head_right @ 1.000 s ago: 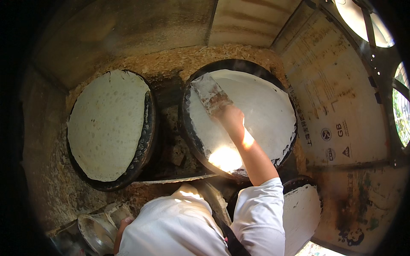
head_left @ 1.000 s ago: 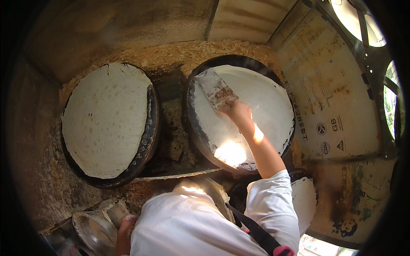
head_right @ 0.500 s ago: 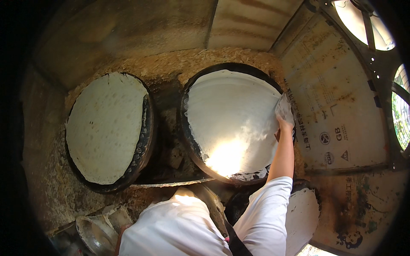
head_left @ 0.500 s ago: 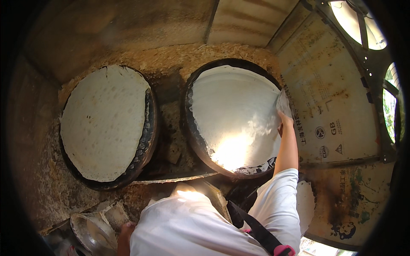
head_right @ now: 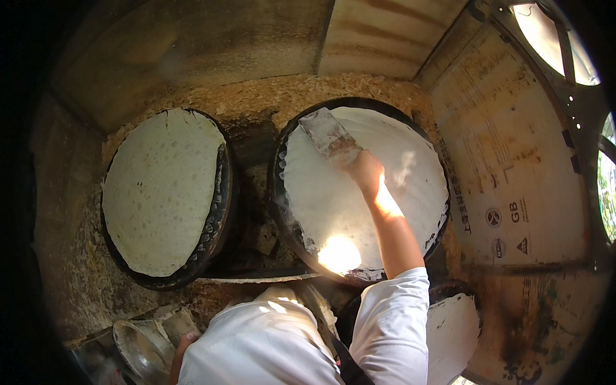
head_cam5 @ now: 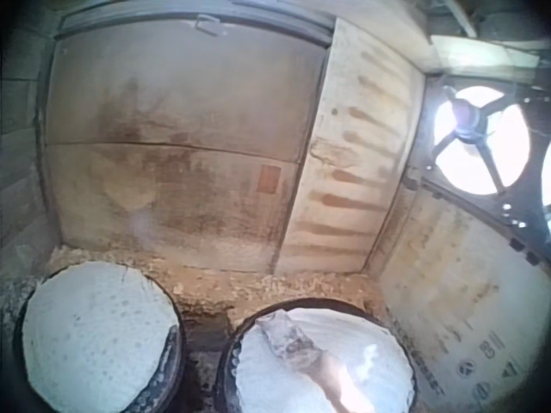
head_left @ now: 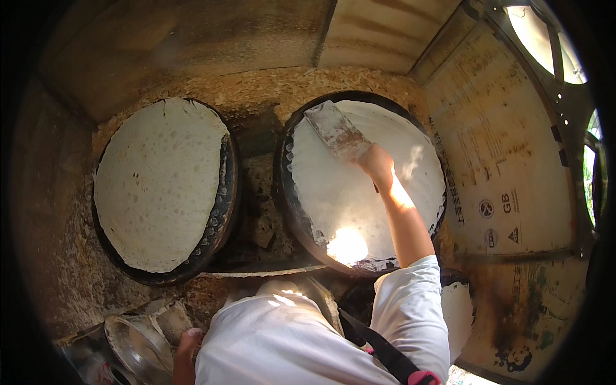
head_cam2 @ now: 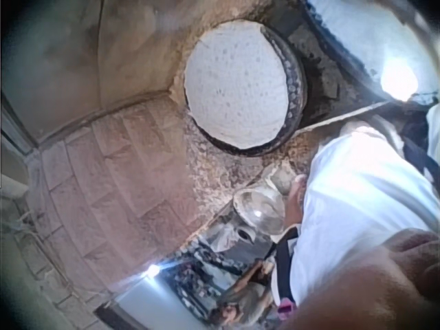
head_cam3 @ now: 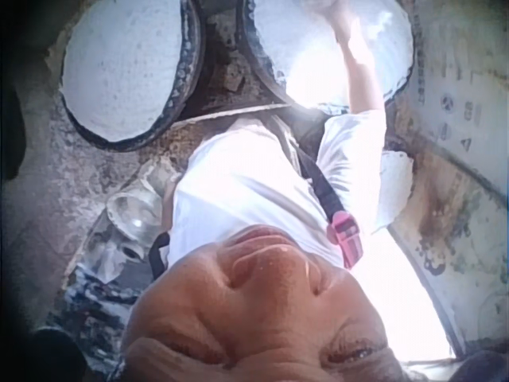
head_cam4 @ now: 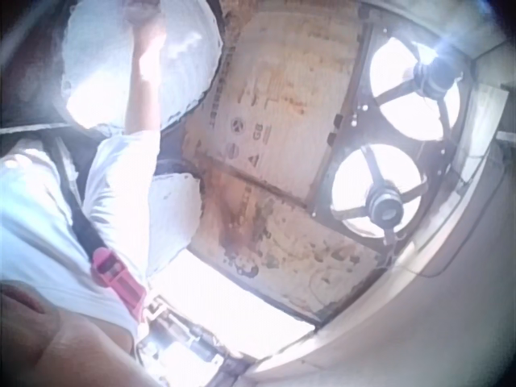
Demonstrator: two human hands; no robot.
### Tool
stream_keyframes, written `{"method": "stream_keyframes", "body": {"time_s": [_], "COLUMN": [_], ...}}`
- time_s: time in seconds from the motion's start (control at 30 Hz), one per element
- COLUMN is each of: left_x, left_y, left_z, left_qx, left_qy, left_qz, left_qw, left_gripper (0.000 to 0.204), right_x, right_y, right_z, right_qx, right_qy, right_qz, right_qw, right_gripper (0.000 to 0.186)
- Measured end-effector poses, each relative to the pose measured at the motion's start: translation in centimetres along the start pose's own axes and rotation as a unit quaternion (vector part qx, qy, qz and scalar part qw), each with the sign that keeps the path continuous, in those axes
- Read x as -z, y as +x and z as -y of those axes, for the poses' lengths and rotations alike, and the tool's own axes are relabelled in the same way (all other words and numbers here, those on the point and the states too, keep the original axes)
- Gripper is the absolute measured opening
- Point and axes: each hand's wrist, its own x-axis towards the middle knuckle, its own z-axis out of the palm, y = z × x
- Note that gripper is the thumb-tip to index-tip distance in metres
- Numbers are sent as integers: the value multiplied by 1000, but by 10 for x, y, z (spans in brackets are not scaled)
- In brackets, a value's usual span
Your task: The person ladles batter onto three large round griddles, spreads it evenly with a spatula, cooks the crepes, then peels and stacks them on a woven tray. The process repeats continuously throughout the clip.
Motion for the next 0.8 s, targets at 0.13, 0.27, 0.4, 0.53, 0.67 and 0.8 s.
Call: {"method": "stream_keyframes", "body": {"time_s": [0.13, 0.27, 0.4, 0.53, 0.67, 0.8], "left_x": [-6, -7, 2, 4, 10, 18], "left_y": [9, 35, 54, 62, 56, 44], "left_z": [14, 52, 72, 67, 37, 3], "left_qx": [39, 43, 64, 4, 24, 27], "left_qy": [-31, -41, -10, -12, -64, -51], "left_qz": [-20, -14, -7, 4, 16, 24], "left_qw": [999, 998, 998, 1000, 998, 998], "left_gripper": [18, 17, 16, 15, 14, 15], "right_x": [11, 37, 63, 80, 95, 102], "right_y": [12, 34, 28, 13, -10, -51], "right_z": [-8, -62, -131, -189, -244, -277], "right_qx": [-83, -171, -242, -327, -427, -435], "right_qy": [-132, -156, -78, -7, 43, 61], "right_qz": [-57, -102, -133, -136, -150, -210], "right_qw": [986, 967, 958, 935, 891, 873], "right_gripper": [56, 61, 51, 49, 46, 44]}}
